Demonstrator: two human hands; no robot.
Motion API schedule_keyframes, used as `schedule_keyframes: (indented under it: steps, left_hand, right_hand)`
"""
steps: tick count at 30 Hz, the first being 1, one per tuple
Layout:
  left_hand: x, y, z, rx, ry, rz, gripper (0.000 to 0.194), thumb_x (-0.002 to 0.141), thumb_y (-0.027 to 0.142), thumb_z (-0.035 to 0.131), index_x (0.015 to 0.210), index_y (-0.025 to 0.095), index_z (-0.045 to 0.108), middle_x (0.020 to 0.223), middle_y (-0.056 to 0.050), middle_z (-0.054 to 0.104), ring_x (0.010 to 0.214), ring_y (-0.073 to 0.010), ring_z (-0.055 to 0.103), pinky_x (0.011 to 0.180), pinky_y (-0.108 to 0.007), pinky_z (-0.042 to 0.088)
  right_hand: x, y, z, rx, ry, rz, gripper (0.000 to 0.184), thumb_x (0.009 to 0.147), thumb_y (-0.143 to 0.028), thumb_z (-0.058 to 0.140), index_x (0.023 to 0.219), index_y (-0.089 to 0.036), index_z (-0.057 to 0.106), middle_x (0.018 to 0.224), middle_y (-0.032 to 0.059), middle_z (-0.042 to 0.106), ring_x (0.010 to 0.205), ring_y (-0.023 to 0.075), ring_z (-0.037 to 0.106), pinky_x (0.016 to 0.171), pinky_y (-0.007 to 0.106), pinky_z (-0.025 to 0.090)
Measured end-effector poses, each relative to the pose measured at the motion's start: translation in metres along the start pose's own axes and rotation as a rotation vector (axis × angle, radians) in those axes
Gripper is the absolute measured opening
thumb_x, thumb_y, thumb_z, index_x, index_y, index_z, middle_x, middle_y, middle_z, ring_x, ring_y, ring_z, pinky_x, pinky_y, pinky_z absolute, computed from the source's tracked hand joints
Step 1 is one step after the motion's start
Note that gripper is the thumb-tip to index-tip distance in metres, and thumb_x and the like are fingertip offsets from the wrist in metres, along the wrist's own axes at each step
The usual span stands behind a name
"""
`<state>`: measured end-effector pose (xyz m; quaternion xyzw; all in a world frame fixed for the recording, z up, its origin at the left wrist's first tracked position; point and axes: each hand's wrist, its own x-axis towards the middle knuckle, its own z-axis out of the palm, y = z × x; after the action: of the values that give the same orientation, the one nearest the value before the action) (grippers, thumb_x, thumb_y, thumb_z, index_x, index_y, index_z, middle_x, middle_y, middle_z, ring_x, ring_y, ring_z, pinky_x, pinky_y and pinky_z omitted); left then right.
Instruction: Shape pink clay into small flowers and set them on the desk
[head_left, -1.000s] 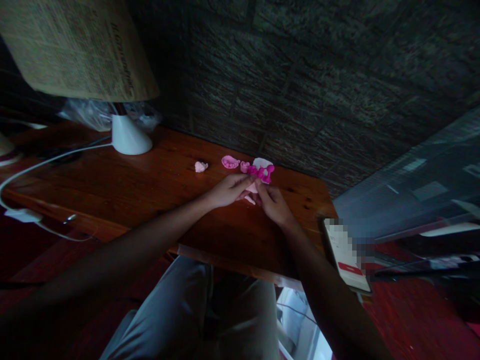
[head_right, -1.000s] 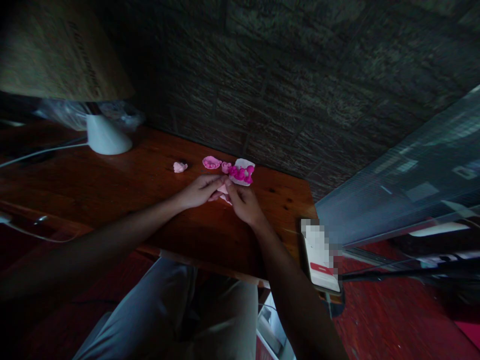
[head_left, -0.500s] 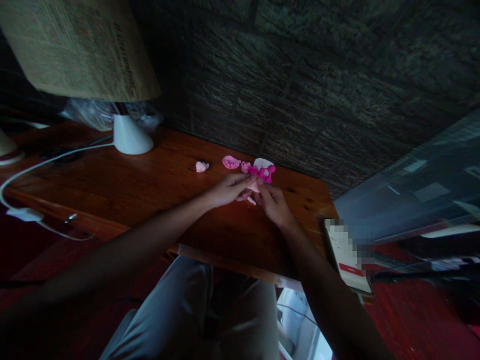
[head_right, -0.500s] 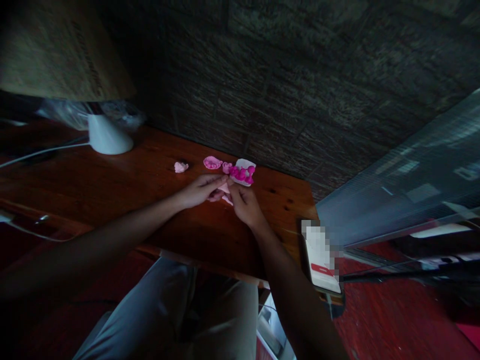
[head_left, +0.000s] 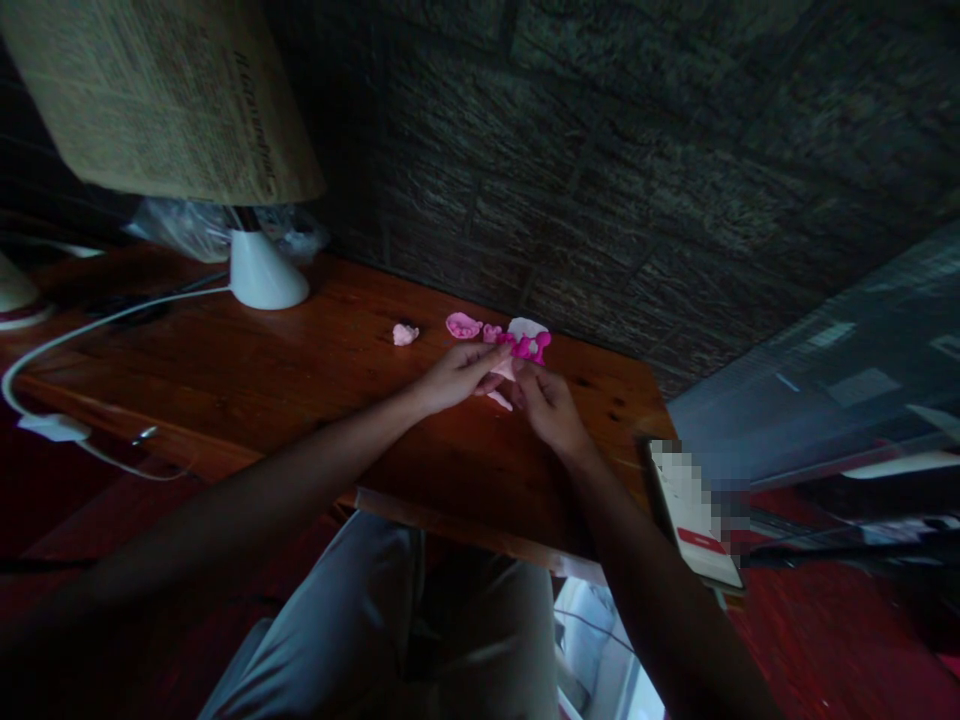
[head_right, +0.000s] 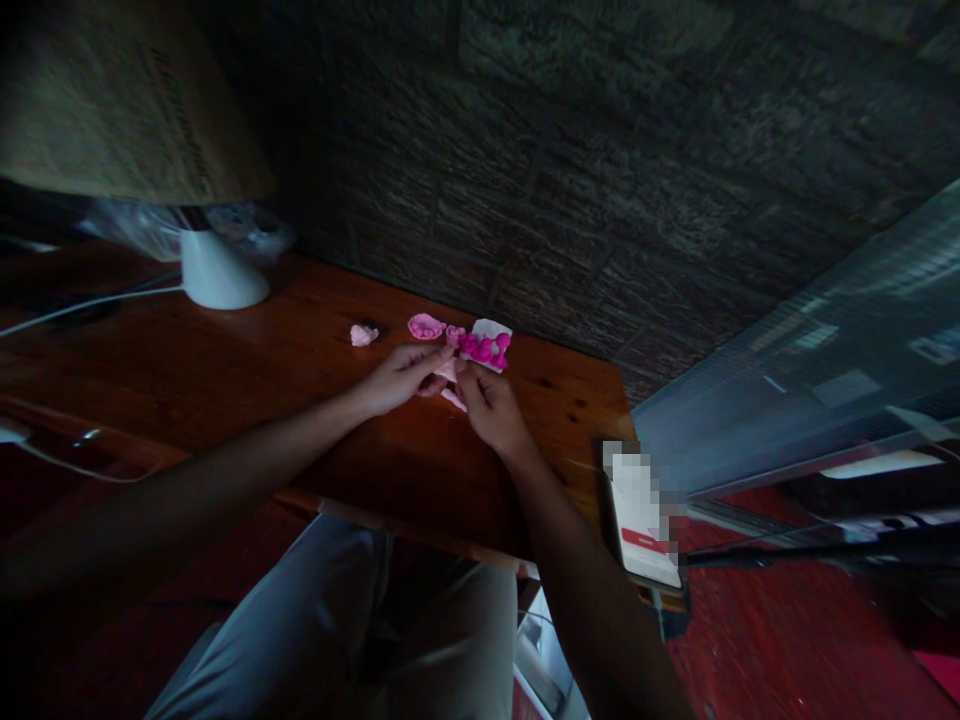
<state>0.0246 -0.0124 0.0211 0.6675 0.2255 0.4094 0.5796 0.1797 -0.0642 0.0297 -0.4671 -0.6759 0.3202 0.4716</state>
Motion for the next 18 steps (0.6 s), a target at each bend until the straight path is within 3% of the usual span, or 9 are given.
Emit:
schedule_keyframes:
  steps: [7,13,18]
  left_hand:
    - [0.0001,-0.0028,0.0012,-0.145,-0.096,-0.093,0.04,0.094,0.051,0.062,0.074,0.016,0.056,0.053,0.005,0.047,0.044,-0.0051,0.034,0.043,-0.021,0.023]
    - [-0.002,0.0011,-0.0009,-0.036,-0.105,-0.033,0.033,0.094,0.035,0.058,0.068,0.017,0.052,0.053,0.006,0.045,0.046,-0.0056,0.036,0.047,-0.02,0.027]
    - [-0.0034,0.0033,-0.0025,0.032,-0.117,-0.015,0.031,0.091,0.03,0.058,0.064,0.016,0.052,0.051,0.007,0.044,0.047,-0.0057,0.037,0.048,-0.02,0.029]
  right_hand:
    - [0.0001,0.004,-0.0008,-0.061,0.113,-0.007,0.064,0.089,-0.082,0.04,0.063,-0.024,0.047,0.056,-0.0044,0.043,0.052,0.0118,0.038,0.055,0.03,0.033]
    - [0.0,0.0058,-0.0031,-0.051,0.087,0.1,0.071,0.089,-0.085,0.032,0.056,-0.024,0.046,0.054,-0.0026,0.042,0.052,0.0131,0.038,0.056,0.031,0.034]
    - [0.0006,0.0041,-0.0019,0.012,0.026,0.065,0.068,0.086,-0.085,0.04,0.059,-0.024,0.046,0.055,-0.0038,0.04,0.053,0.0127,0.037,0.055,0.029,0.034]
